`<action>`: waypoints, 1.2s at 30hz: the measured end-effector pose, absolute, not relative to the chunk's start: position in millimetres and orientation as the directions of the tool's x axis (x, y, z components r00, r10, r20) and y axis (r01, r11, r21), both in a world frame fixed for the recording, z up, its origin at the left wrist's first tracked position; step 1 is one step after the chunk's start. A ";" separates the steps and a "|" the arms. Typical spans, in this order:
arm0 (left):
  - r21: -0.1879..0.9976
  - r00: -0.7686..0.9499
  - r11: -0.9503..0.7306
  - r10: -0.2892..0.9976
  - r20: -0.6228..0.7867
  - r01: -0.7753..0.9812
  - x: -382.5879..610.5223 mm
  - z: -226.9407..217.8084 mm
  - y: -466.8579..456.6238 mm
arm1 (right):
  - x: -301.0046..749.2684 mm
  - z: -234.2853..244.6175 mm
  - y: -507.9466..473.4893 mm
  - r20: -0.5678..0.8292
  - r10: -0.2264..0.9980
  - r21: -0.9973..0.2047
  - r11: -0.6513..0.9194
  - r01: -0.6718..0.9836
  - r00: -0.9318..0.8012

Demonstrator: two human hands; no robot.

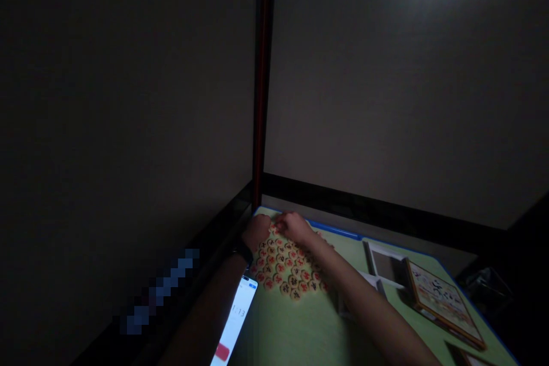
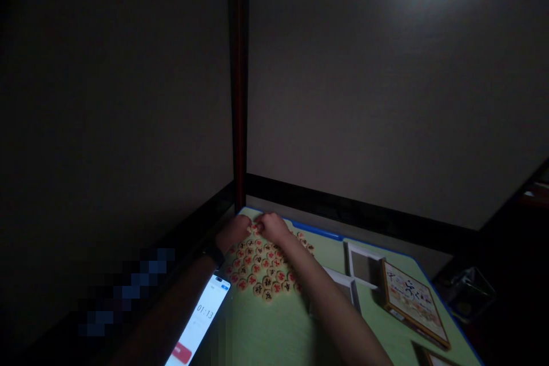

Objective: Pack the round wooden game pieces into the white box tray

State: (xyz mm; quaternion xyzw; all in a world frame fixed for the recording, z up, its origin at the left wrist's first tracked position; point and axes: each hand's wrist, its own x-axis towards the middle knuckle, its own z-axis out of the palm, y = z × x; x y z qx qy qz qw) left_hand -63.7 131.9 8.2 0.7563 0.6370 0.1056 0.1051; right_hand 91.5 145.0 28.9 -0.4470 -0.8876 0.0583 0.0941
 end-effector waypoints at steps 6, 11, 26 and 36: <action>0.335 0.168 -0.178 0.984 0.060 0.925 -69.6 -1.0 134.5 | 70.4 15.4 146.1 0.087 0.815 -0.132 0.580 0.804 -0.574; 0.428 0.139 -0.162 0.987 0.086 0.889 -84.9 -4.3 143.8 | 69.6 13.2 151.5 0.081 0.812 -0.158 0.584 0.797 -0.579; 0.640 0.150 -0.194 0.981 0.123 0.744 -78.9 -22.7 151.6 | 74.0 6.1 189.8 0.048 0.912 -0.293 0.403 0.867 -0.408; 0.554 0.191 -0.207 0.978 0.087 0.806 -77.7 -2.0 134.8 | 94.2 20.1 157.7 0.047 0.798 -0.210 0.596 0.775 -0.601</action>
